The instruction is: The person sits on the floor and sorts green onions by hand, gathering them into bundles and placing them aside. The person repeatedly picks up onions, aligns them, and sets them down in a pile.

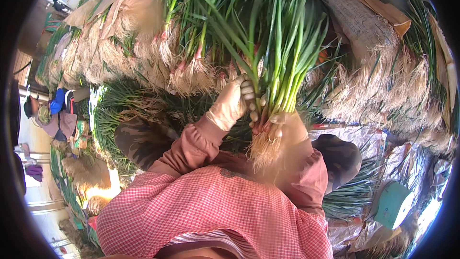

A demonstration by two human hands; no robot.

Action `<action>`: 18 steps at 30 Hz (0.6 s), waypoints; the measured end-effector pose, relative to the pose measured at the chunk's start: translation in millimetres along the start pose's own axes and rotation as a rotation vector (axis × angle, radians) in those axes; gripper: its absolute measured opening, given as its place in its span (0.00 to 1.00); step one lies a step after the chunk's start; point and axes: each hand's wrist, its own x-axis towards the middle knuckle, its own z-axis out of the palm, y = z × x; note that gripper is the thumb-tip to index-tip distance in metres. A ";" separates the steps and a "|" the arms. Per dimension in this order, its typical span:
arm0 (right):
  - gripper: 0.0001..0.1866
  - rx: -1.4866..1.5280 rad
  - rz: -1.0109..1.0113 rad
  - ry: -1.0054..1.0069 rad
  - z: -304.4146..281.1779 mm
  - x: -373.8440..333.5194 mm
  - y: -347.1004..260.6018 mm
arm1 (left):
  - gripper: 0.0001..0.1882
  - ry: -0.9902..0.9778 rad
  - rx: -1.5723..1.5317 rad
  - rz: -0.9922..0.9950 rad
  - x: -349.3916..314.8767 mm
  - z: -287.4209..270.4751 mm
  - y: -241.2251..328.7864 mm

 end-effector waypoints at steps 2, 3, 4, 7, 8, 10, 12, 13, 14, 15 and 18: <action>0.24 0.007 0.052 -0.102 2.7 -0.7 0.6 | 0.13 -0.225 -0.059 -0.209 -2.0 -11.3 16.5; 0.24 0.132 0.072 -0.147 3.1 -3.2 3.4 | 0.13 -0.423 -0.172 -0.318 -2.8 -16.4 25.5; 0.22 0.236 0.051 -0.195 0.9 -3.6 1.8 | 0.13 -0.523 0.167 -0.184 -7.3 -22.4 30.6; 0.22 0.347 0.012 -0.290 -2.1 -5.2 2.1 | 0.14 -0.472 0.255 -0.376 -11.3 -23.3 39.5; 0.22 0.332 0.033 -0.254 -2.5 -4.4 1.6 | 0.16 -0.266 0.328 -0.256 -10.3 -18.4 35.3; 0.25 0.352 0.053 -0.145 -1.7 -3.9 1.1 | 0.14 -0.321 0.427 0.064 -7.3 -4.4 27.9; 0.25 0.400 0.000 -0.195 -1.4 -2.8 -0.3 | 0.14 -0.349 0.430 0.051 -2.9 10.4 22.2; 0.25 0.437 -0.026 -0.250 -2.6 -2.2 -2.0 | 0.14 -0.396 0.304 -0.005 -0.7 16.1 20.1; 0.26 0.452 -0.074 -0.257 -3.4 -2.5 -1.2 | 0.15 -0.434 0.136 -0.022 0.8 20.5 20.6; 0.28 0.442 -0.051 -0.265 -6.1 -1.9 -2.5 | 0.16 -0.398 0.109 -0.060 2.2 23.5 19.9; 0.29 0.311 -0.099 -0.203 -14.8 -5.3 1.6 | 0.18 -0.602 0.131 -0.140 2.8 24.8 23.3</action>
